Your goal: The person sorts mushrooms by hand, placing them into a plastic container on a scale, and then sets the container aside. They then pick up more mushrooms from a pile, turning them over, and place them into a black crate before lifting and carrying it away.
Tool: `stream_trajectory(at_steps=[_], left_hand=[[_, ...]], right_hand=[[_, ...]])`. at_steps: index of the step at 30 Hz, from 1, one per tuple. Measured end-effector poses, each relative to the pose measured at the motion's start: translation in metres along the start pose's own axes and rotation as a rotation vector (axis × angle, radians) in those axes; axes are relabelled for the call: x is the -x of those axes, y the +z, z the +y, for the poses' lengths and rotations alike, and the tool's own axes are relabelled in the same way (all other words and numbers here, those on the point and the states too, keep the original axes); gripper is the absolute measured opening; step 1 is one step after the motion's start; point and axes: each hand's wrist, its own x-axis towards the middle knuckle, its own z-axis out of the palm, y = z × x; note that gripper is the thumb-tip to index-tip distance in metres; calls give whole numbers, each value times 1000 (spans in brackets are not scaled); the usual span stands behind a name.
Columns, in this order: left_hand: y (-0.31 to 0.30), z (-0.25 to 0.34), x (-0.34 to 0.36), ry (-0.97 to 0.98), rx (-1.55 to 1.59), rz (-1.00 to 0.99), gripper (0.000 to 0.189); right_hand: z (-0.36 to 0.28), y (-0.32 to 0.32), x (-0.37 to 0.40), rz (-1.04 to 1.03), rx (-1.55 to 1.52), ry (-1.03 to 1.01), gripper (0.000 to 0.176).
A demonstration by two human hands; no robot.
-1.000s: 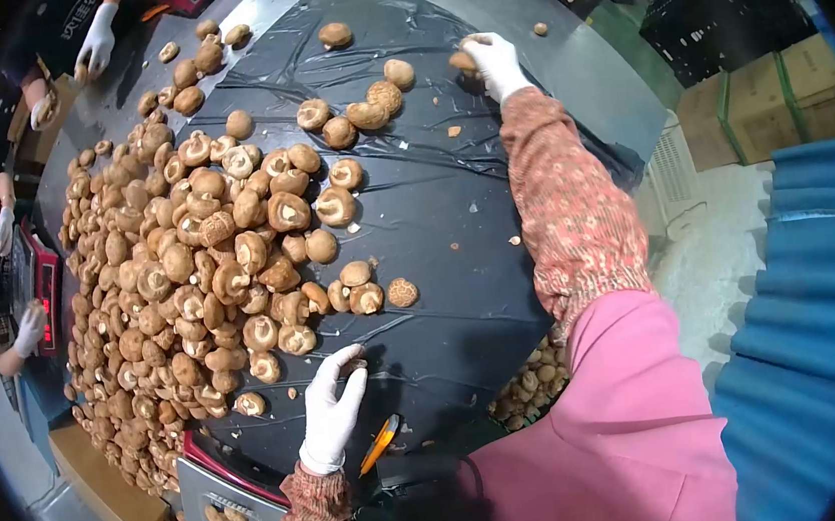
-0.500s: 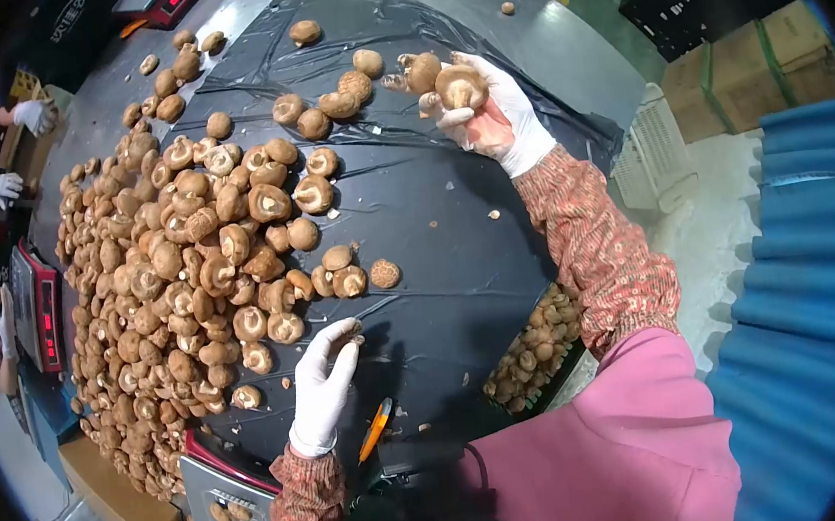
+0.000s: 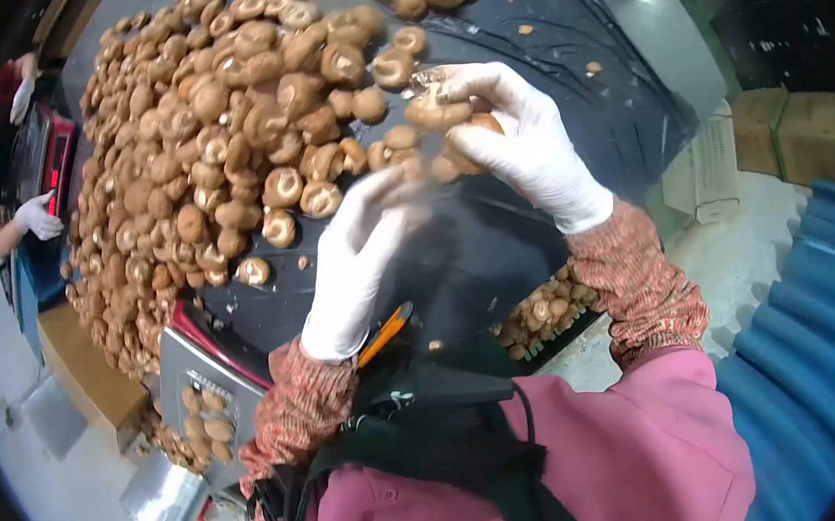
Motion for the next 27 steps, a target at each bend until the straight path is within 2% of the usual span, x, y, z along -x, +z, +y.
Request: stream_trajectory(at_steps=[1,2,4,5,9,10,12,14,17,18,21,24,27], left_hand=[[5,-1,-2,32,103,32,49],[7,-1,-3,66,204,61,55],[6,4,-1,71,220,39,57],[3,4,0,53,204,26,58],[-9,-2,6,90,241,-1,60],[-12,-4,8,100,275,0,60],[-16,-3,13,129,271,6,60],[-20,-6,18,135,246,1,60],[-21,-8,22,116,177,6,61],[-20,-7,24,86,188,1,59],[-17,-8,31,75,175,-12,56],[-17,-9,37,68,126,-14,55],[-18,-5,42,27,152,-19,55]], right_hand=[[6,10,7,15,321,-75,37],[21,21,13,-6,263,-215,45],[26,38,33,-21,409,-177,54],[34,39,34,-83,514,-312,64],[18,41,47,-3,262,-38,78],[15,38,47,46,228,2,66],[14,17,47,72,-277,240,57],[17,8,48,126,-670,413,55],[20,8,57,116,-1135,479,53],[20,8,61,127,-1154,447,62],[28,6,69,93,-1294,490,66],[31,6,70,-197,-1258,471,64],[34,16,70,-224,-1157,401,60]])
